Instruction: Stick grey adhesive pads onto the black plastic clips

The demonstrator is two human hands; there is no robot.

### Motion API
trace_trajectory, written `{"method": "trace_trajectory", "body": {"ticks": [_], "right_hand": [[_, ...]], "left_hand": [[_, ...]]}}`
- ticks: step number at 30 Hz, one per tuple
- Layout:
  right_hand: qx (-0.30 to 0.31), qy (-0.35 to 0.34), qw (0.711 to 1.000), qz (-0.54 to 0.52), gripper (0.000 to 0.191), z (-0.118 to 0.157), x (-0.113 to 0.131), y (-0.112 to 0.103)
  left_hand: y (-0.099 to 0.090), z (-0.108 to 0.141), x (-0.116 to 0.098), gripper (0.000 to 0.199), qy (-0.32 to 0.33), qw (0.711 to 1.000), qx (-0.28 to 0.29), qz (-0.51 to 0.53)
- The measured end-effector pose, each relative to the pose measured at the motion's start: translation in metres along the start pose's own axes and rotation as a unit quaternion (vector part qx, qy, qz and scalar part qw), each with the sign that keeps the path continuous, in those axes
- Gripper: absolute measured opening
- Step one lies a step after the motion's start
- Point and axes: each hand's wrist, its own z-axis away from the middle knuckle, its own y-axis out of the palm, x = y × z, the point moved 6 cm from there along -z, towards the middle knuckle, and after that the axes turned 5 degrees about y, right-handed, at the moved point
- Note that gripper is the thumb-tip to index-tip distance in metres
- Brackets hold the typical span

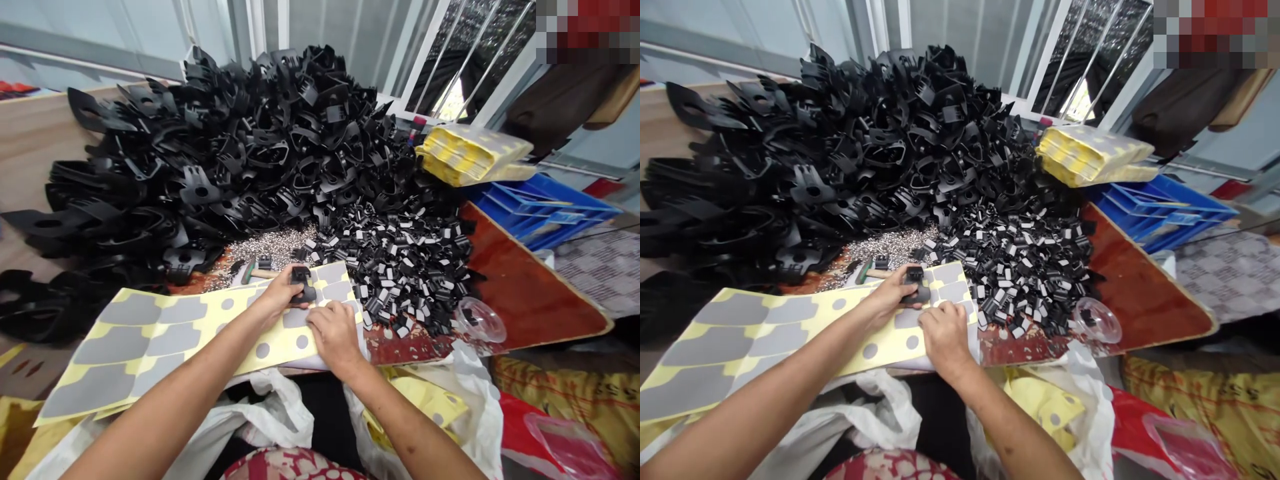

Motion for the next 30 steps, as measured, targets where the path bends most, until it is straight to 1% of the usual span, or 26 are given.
{"method": "trace_trajectory", "body": {"ticks": [2, 3, 4, 5, 6, 7, 8, 9, 10, 11, 12, 13, 14, 15, 16, 18, 21, 25, 30], "right_hand": [[0.013, 0.054, 0.997, -0.051, 0.015, -0.003, -0.003, 0.0], [0.031, 0.094, 0.99, -0.102, 0.016, -0.002, -0.004, -0.003], [0.063, 0.135, 0.975, -0.168, 0.017, -0.001, -0.003, -0.005], [0.113, 0.164, 0.95, -0.24, 0.019, 0.003, 0.003, -0.008], [0.173, 0.173, 0.919, -0.308, 0.02, 0.008, 0.014, -0.012], [0.228, 0.16, 0.89, -0.362, 0.022, 0.013, 0.028, -0.018], [0.269, 0.127, 0.87, -0.393, 0.024, 0.018, 0.043, -0.027], [0.275, 0.089, 0.87, -0.399, 0.027, 0.021, 0.055, -0.038], [0.25, 0.058, 0.886, -0.386, 0.028, 0.02, 0.061, -0.049], [0.198, 0.045, 0.91, -0.361, 0.028, 0.017, 0.061, -0.059], [0.133, 0.051, 0.932, -0.333, 0.027, 0.013, 0.055, -0.067], [0.072, 0.072, 0.945, -0.312, 0.024, 0.008, 0.046, -0.071], [0.022, 0.1, 0.948, -0.301, 0.021, 0.004, 0.034, -0.072], [-0.011, 0.129, 0.944, -0.304, 0.018, 0.0, 0.022, -0.069], [-0.03, 0.151, 0.936, -0.316, 0.016, -0.004, 0.013, -0.064], [-0.041, 0.175, 0.919, -0.351, 0.014, -0.009, 0.001, -0.05], [-0.035, 0.187, 0.906, -0.379, 0.01, -0.009, 0.002, -0.034], [-0.023, 0.181, 0.906, -0.383, 0.007, -0.007, 0.014, -0.026], [-0.033, 0.168, 0.918, -0.358, 0.005, -0.007, 0.021, -0.026]], "left_hand": [[-0.001, -0.006, 0.006, 0.047, -0.001, 1.0, -0.001, 0.002], [-0.002, -0.008, 0.009, 0.047, -0.004, 1.0, -0.001, 0.003], [-0.004, -0.009, 0.011, 0.047, -0.007, 1.0, 0.0, 0.005], [-0.006, -0.01, 0.013, 0.048, -0.011, 1.0, 0.002, 0.006], [-0.008, -0.011, 0.014, 0.048, -0.015, 1.0, 0.004, 0.008], [-0.009, -0.012, 0.014, 0.049, -0.019, 1.0, 0.007, 0.011], [-0.009, -0.013, 0.013, 0.05, -0.02, 1.0, 0.011, 0.015], [-0.009, -0.012, 0.012, 0.05, -0.02, 0.999, 0.015, 0.021], [-0.009, -0.01, 0.01, 0.051, -0.019, 0.999, 0.02, 0.029], [-0.008, -0.007, 0.007, 0.053, -0.016, 0.999, 0.025, 0.036], [-0.008, -0.001, 0.005, 0.055, -0.013, 0.998, 0.031, 0.047], [-0.006, 0.008, 0.002, 0.056, -0.013, 0.997, 0.041, 0.065], [-0.005, 0.018, 0.001, 0.057, -0.017, 0.994, 0.053, 0.091], [-0.004, 0.029, 0.0, 0.056, -0.026, 0.99, 0.064, 0.123], [-0.003, 0.041, 0.0, 0.053, -0.037, 0.984, 0.072, 0.156], [-0.002, 0.063, 0.003, 0.046, -0.057, 0.972, 0.078, 0.213], [-0.003, 0.084, 0.009, 0.039, -0.056, 0.964, 0.078, 0.249], [-0.008, 0.09, 0.013, 0.034, -0.05, 0.961, 0.063, 0.265], [-0.009, 0.09, 0.011, 0.035, -0.041, 0.958, 0.067, 0.278]]}}
